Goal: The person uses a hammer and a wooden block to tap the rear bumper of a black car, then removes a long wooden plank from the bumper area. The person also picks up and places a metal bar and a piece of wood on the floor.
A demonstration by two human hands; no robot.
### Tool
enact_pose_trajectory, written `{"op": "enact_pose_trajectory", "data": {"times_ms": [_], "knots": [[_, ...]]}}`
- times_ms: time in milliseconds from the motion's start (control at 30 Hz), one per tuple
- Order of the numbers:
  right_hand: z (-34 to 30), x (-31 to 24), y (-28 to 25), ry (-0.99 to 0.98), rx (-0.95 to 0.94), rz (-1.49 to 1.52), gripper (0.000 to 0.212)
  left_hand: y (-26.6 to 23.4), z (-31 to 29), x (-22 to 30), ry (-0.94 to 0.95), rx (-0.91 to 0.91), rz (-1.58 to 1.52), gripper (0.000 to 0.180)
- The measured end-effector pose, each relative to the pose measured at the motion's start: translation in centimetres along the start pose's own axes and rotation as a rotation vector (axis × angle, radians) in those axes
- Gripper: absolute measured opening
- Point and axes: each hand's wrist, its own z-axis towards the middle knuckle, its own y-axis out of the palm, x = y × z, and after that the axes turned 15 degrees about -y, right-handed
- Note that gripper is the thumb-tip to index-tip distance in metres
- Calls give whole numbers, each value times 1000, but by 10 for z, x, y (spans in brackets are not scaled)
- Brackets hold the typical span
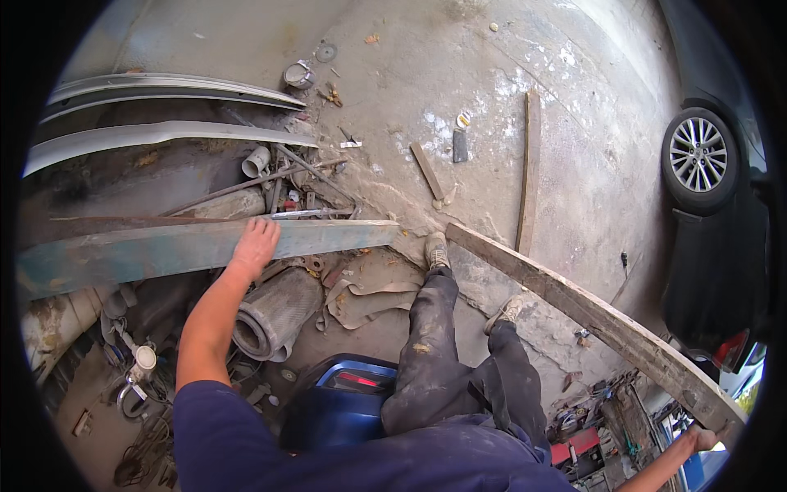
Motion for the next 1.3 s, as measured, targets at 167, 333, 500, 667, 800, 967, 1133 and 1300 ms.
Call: {"op": "enact_pose_trajectory", "data": {"times_ms": [167,333,500,667,800,967,1133,1300], "knots": [[-2,0,-10,1,29,11,72,-25,29,62,20,63,-115,76],[-14,-4,-14,-35,7,47,68,-31,48,81,26,37,-110,80],[-14,-3,-18,-26,44,9,65,-35,48,74,11,-52,-132,82],[-21,-9,-14,-69,41,20,65,-35,49,74,-15,-45,-117,91],[-28,-11,-2,-83,10,53,68,-28,44,79,-61,-38,-165,98],[-27,-7,8,-73,-45,116,70,-26,31,86,-192,-51,-17,84],[-25,0,17,-51,-190,175,75,-34,-5,89,-507,-119,9,84],[-26,7,16,-71,-240,247,70,-39,-19,94,-736,-208,-74,79]]}}
